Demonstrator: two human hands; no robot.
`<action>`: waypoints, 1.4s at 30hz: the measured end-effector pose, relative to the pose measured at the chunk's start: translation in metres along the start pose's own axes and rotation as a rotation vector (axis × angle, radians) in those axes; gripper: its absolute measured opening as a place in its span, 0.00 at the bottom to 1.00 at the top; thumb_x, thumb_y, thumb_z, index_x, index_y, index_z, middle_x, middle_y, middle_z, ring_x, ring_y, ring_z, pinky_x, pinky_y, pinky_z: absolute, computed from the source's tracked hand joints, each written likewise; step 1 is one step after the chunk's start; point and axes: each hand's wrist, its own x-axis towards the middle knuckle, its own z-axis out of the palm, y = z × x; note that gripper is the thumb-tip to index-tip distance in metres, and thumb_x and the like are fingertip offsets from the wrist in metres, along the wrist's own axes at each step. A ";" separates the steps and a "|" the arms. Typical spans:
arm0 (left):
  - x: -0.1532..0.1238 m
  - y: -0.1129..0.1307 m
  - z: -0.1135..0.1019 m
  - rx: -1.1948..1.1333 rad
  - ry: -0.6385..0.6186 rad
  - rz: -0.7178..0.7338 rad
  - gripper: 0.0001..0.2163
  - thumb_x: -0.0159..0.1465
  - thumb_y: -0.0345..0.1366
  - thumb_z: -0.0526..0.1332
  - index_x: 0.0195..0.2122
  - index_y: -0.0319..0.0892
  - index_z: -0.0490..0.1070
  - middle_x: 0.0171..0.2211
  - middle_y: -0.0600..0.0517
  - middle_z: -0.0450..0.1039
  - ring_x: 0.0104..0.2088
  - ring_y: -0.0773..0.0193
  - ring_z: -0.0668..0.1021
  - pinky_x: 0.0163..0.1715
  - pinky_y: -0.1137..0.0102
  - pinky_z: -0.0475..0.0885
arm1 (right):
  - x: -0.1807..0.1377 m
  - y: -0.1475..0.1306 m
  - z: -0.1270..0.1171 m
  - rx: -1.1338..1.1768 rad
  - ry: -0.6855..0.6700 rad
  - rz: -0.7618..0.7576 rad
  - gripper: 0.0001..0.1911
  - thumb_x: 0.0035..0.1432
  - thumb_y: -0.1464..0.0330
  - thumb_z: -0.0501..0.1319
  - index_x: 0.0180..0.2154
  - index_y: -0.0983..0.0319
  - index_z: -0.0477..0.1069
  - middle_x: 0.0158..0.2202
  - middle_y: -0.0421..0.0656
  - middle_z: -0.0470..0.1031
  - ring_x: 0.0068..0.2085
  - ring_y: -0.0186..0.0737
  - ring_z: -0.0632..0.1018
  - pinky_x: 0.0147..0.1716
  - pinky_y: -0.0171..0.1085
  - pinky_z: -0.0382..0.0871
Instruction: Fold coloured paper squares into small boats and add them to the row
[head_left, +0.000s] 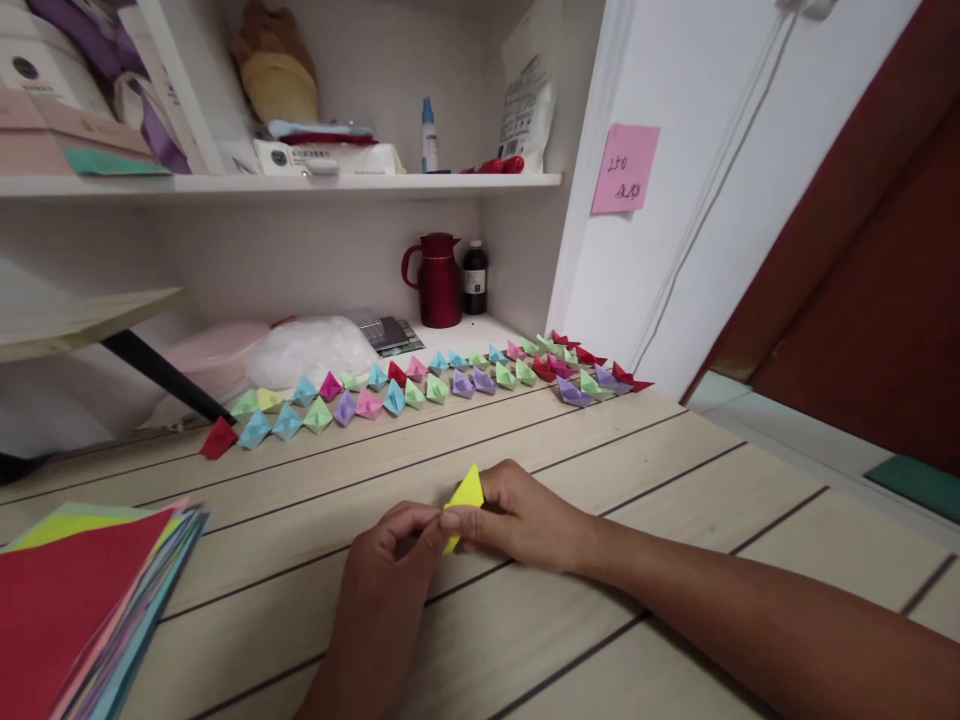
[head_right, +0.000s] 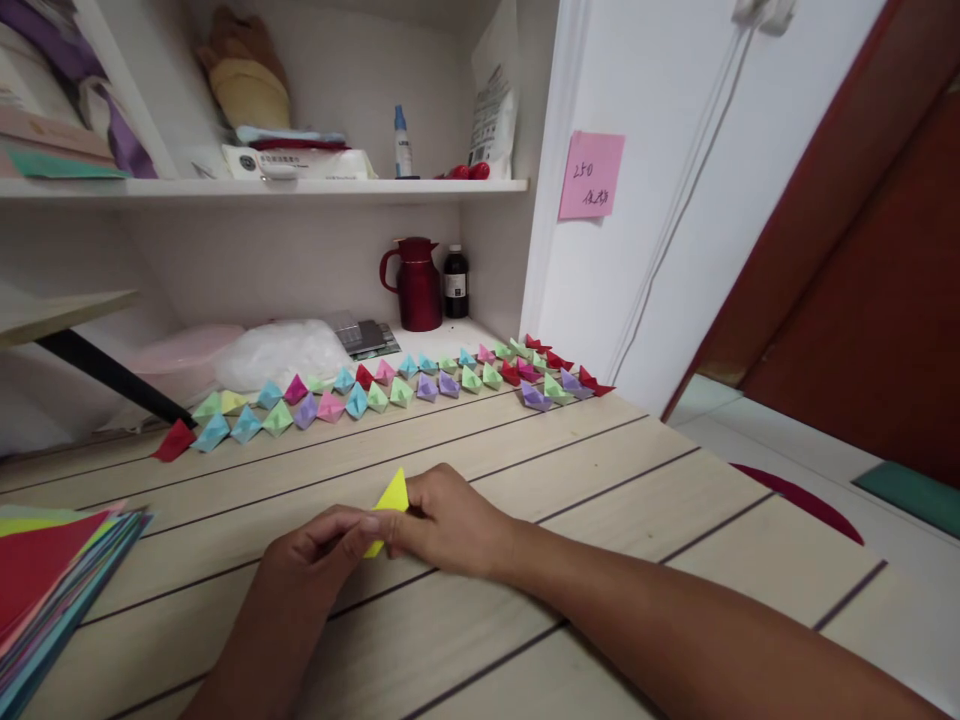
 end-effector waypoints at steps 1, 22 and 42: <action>0.000 0.000 0.001 -0.009 -0.018 0.018 0.12 0.58 0.45 0.61 0.27 0.43 0.79 0.29 0.51 0.77 0.34 0.58 0.77 0.39 0.67 0.70 | 0.000 0.001 0.000 0.040 -0.017 0.004 0.25 0.60 0.51 0.55 0.26 0.65 0.73 0.21 0.38 0.68 0.23 0.31 0.67 0.24 0.30 0.60; 0.003 -0.005 -0.005 -0.697 -0.107 -0.176 0.08 0.59 0.40 0.64 0.32 0.39 0.76 0.31 0.51 0.73 0.34 0.64 0.72 0.34 0.72 0.68 | 0.003 -0.005 0.015 0.294 0.012 0.046 0.18 0.51 0.57 0.68 0.33 0.63 0.68 0.26 0.36 0.67 0.27 0.30 0.67 0.26 0.29 0.60; 0.003 -0.008 0.005 -0.484 -0.119 -0.043 0.10 0.60 0.40 0.61 0.25 0.41 0.69 0.22 0.54 0.70 0.27 0.63 0.74 0.32 0.68 0.68 | 0.002 0.007 0.016 0.207 -0.020 0.224 0.19 0.53 0.54 0.64 0.27 0.65 0.73 0.19 0.38 0.71 0.19 0.30 0.71 0.20 0.30 0.67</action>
